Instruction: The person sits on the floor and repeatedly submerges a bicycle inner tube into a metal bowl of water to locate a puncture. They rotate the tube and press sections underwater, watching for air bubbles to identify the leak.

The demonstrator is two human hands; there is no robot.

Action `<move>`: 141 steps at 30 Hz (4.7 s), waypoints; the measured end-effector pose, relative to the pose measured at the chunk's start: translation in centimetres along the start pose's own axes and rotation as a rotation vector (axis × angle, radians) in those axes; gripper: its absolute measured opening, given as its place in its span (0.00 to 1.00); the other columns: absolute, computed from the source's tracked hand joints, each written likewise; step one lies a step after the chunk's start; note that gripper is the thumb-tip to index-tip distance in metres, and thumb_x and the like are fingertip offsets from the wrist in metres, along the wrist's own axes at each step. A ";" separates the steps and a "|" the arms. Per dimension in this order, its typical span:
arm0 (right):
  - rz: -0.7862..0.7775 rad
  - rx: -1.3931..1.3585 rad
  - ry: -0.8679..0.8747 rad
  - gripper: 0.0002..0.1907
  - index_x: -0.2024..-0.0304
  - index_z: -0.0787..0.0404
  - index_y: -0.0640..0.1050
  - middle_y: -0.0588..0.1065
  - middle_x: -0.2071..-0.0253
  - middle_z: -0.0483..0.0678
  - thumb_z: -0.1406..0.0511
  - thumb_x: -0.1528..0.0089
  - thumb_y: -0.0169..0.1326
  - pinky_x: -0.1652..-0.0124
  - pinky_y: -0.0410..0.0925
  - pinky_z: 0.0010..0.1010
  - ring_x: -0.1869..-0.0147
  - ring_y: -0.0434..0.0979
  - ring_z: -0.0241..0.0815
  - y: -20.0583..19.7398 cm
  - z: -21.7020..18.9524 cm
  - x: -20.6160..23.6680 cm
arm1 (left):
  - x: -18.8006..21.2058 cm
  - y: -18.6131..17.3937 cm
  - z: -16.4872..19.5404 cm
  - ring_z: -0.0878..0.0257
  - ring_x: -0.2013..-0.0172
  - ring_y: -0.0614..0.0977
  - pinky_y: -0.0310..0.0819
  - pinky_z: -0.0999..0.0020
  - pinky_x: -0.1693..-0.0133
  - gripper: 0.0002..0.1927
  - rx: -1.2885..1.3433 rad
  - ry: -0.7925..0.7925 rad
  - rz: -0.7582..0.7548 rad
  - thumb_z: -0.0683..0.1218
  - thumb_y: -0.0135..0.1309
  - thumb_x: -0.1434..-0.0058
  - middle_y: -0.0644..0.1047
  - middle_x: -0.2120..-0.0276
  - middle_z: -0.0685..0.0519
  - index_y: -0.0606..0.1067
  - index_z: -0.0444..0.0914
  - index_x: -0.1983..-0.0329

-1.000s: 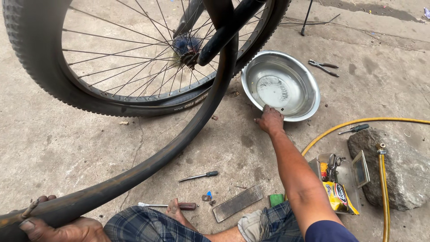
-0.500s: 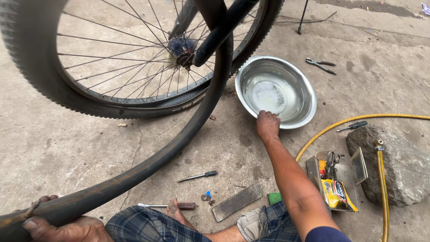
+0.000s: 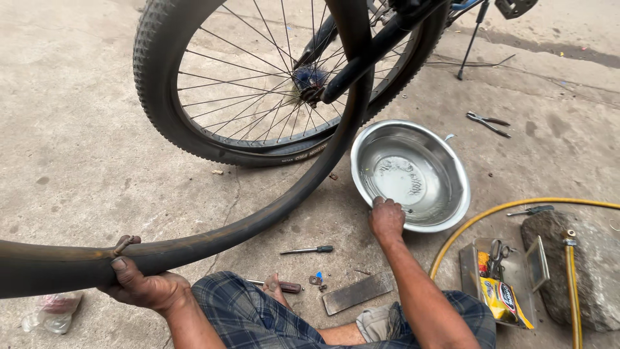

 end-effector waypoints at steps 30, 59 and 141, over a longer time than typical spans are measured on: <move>0.072 -0.327 -0.426 0.11 0.60 0.65 0.80 0.77 0.59 0.59 0.70 0.45 0.54 0.55 0.73 0.47 0.53 0.78 0.58 -4.2 -10.2 19.7 | 13.1 9.8 32.6 0.49 0.54 0.84 0.80 0.40 0.46 0.39 0.070 -0.048 -0.452 0.44 0.71 0.39 0.77 0.59 0.38 0.64 0.24 0.32; -0.367 -0.154 -0.506 0.38 0.52 0.55 0.77 0.79 0.56 0.52 0.33 0.46 0.53 0.50 0.72 0.46 0.50 0.82 0.51 -15.7 3.8 16.0 | 12.4 8.3 4.2 0.56 0.55 0.79 0.75 0.65 0.50 0.33 -0.354 -0.324 -0.509 0.47 0.67 0.42 0.76 0.56 0.48 0.64 0.30 0.41; -0.455 0.329 -0.295 0.34 0.58 0.57 0.86 0.82 0.57 0.51 0.36 0.40 0.54 0.42 0.64 0.47 0.41 0.77 0.52 -0.3 6.9 2.6 | 35.5 19.2 -20.0 0.46 0.44 0.77 0.63 0.46 0.42 0.15 -1.723 0.581 -2.125 0.46 0.51 0.32 0.78 0.48 0.44 0.80 0.40 0.46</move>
Point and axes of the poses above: each hand's wrist, its own x-axis away from the middle knuckle, its own y-axis out of the palm, z = x × y, the point moved 9 cm from there along -x, towards the middle knuckle
